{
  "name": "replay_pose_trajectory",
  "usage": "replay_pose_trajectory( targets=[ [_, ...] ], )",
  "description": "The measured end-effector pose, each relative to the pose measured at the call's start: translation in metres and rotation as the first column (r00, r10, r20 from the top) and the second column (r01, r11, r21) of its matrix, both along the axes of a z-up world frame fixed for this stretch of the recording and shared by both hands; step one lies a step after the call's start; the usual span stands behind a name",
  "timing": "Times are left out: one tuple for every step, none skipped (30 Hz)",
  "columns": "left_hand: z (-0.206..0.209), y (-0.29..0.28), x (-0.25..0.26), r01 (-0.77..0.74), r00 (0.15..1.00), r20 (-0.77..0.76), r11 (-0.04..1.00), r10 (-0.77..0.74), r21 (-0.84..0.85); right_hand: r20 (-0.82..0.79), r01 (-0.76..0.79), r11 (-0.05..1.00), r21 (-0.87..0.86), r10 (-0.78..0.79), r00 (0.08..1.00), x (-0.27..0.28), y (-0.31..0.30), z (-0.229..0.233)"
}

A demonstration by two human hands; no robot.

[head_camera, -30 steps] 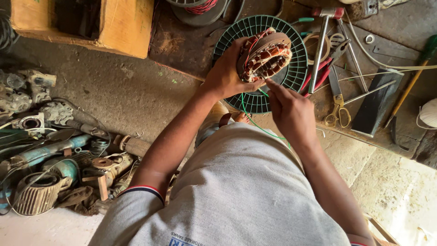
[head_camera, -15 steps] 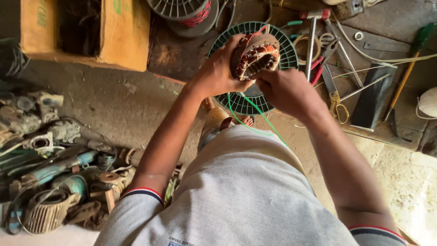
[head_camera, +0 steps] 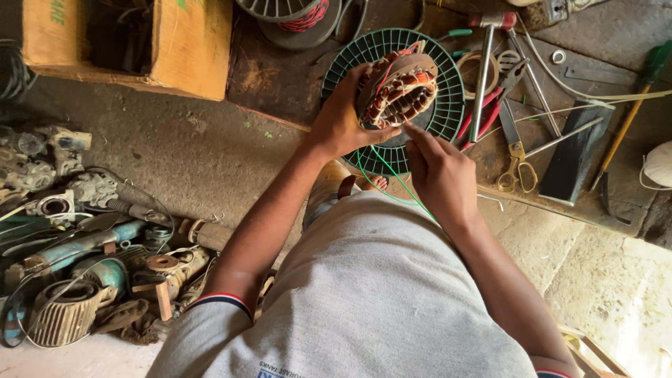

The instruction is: The person repairs an electrical motor stator by hand, using a hammer to tap the windings and pliers to adjust wires. They manipulate the stator and wires, then place the stator into a fan housing.

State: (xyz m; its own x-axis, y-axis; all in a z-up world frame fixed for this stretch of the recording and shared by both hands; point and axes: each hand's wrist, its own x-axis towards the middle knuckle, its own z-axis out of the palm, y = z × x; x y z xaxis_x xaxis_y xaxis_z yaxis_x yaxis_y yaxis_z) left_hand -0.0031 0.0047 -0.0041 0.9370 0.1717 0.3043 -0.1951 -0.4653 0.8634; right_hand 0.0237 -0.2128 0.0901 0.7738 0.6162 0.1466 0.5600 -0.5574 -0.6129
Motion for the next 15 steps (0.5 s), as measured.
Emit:
replay_pose_trajectory(
  targets=[
    [0.000,0.000,-0.001,-0.013,1.000,-0.002,1.000,0.013,0.027,-0.013,-0.004,1.000,-0.021,0.004,1.000,-0.001,0.002,-0.002],
    [0.000,0.001,-0.002,-0.026,1.000,-0.003,0.998,0.027,0.053,-0.013,0.000,1.000,-0.024,-0.001,1.000,-0.002,0.004,-0.003],
    [0.000,0.000,-0.002,-0.040,0.999,-0.004,0.996,0.040,0.078,-0.013,0.004,1.000,-0.028,-0.005,1.000,-0.002,0.005,-0.004],
    [-0.001,0.000,-0.002,-0.033,0.999,0.008,0.995,0.032,0.090,-0.013,0.009,0.999,-0.032,-0.009,1.000,-0.002,0.005,-0.004],
    [-0.002,0.000,-0.002,-0.023,1.000,0.020,0.995,0.021,0.102,-0.011,0.004,0.999,-0.049,-0.004,1.000,-0.002,0.004,-0.005],
    [-0.003,0.001,-0.002,-0.013,0.999,0.032,0.994,0.009,0.113,-0.008,-0.001,0.998,-0.066,0.001,1.000,-0.001,0.003,-0.005],
    [-0.004,0.001,-0.001,-0.006,1.000,0.014,0.997,0.005,0.078,-0.005,-0.003,0.996,-0.084,0.002,1.000,0.000,0.001,-0.005],
    [-0.005,0.001,-0.001,0.000,1.000,-0.004,0.999,0.000,0.043,-0.003,-0.011,0.996,-0.092,0.011,1.000,0.001,0.000,-0.005],
    [-0.006,0.001,0.000,0.005,1.000,-0.021,1.000,-0.005,0.009,0.000,-0.021,0.995,-0.099,0.021,1.000,0.003,-0.001,-0.005],
    [-0.007,0.001,0.000,0.014,1.000,-0.010,0.999,-0.014,0.035,0.004,-0.030,0.994,-0.107,0.031,1.000,0.003,-0.001,-0.006],
    [-0.007,0.002,0.000,0.021,1.000,0.000,0.998,-0.021,0.064,0.014,-0.036,0.995,-0.094,0.037,0.999,0.003,0.001,-0.006],
    [-0.007,0.003,-0.001,0.028,1.000,0.011,0.995,-0.029,0.092,0.023,-0.042,0.996,-0.081,0.044,0.999,0.001,0.003,-0.008],
    [-0.007,0.003,-0.001,0.034,0.999,0.005,0.994,-0.035,0.099,0.035,-0.046,0.997,-0.069,0.048,0.998,-0.001,0.005,-0.009],
    [-0.006,0.003,-0.001,0.041,0.999,0.000,0.993,-0.042,0.106,0.025,-0.032,0.991,-0.132,0.036,0.999,-0.003,0.007,-0.010],
    [-0.005,0.004,0.000,0.050,0.999,-0.002,0.992,-0.050,0.115,0.018,-0.017,0.981,-0.193,0.021,1.000,-0.005,0.010,-0.012]
  ],
)
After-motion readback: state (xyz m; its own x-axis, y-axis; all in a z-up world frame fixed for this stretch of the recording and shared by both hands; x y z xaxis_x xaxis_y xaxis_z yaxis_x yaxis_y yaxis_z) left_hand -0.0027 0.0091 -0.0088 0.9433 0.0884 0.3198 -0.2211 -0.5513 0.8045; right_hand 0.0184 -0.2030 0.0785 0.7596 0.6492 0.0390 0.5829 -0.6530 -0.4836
